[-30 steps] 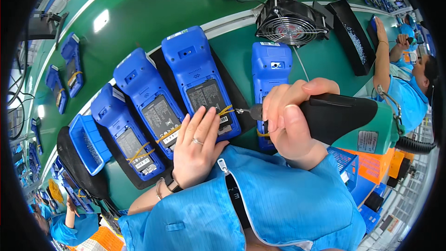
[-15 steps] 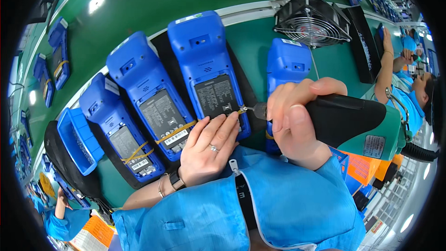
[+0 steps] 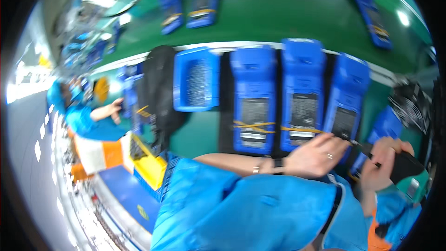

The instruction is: The person secures components and fasteners in handheld electronic devices using an electric screwdriver on a factory assembly line.

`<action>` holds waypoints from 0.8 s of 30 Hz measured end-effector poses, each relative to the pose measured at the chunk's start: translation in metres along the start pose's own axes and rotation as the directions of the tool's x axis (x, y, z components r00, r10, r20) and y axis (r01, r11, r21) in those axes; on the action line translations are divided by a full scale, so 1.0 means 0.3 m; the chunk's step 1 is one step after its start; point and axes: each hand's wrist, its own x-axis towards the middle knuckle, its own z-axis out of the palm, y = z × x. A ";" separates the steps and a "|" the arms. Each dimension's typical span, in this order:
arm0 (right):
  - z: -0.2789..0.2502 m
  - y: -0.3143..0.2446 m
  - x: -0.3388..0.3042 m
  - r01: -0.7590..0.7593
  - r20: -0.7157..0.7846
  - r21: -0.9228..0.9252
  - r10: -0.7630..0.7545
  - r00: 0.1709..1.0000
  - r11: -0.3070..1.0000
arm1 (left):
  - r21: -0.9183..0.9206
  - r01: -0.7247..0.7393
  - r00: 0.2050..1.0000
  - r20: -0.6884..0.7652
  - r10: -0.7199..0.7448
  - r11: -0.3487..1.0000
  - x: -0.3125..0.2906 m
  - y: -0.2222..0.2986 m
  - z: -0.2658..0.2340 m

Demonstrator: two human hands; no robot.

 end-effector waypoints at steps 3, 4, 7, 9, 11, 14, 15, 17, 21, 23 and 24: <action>0.005 -0.004 0.032 -0.046 0.083 0.216 0.028 0.996 0.975 | 0.026 -0.005 0.998 -0.070 0.007 1.000 0.005 0.011 0.032; 0.009 0.015 0.029 -0.021 0.085 0.217 0.003 0.996 0.976 | 0.038 0.008 0.998 -0.056 -0.005 0.999 -0.007 0.014 0.034; 0.032 0.028 0.010 0.029 0.060 0.225 -0.044 0.997 0.974 | 0.039 0.004 0.998 -0.061 -0.002 0.999 -0.016 0.013 0.045; 0.009 0.008 0.001 0.062 0.113 0.217 -0.088 0.990 0.974 | 0.036 -0.024 0.998 -0.063 0.026 0.999 -0.002 0.020 0.028; 0.000 0.012 -0.019 0.159 0.089 -0.100 -0.150 0.985 0.982 | -0.033 -0.023 0.998 -0.053 0.021 0.999 0.003 0.021 -0.001; 0.093 0.024 -0.030 0.033 -0.211 0.235 0.018 0.977 0.972 | -0.117 -0.004 0.994 -0.109 -0.009 0.993 -0.002 0.000 -0.009; 0.125 0.008 -0.003 0.104 -0.101 0.379 -0.070 0.992 0.920 | -0.104 0.007 0.999 -0.044 -0.012 0.995 -0.004 -0.011 -0.022; 0.135 -0.010 0.019 0.150 -0.018 0.283 -0.152 0.988 0.947 | -0.061 0.056 0.998 0.024 -0.055 0.997 -0.012 -0.013 -0.035; 0.073 -0.101 0.033 0.016 0.009 0.259 -0.019 1.000 0.966 | -0.017 0.091 0.990 0.112 -0.089 0.996 0.007 -0.002 -0.051; 0.045 -0.122 0.002 0.028 -0.055 0.277 -0.013 0.998 0.961 | -0.001 0.096 0.986 0.135 -0.095 0.995 0.009 0.002 -0.045; 0.032 -0.126 -0.013 0.053 -0.098 0.318 -0.023 0.995 0.946 | -0.003 0.091 0.987 0.130 -0.090 0.996 0.009 0.003 -0.038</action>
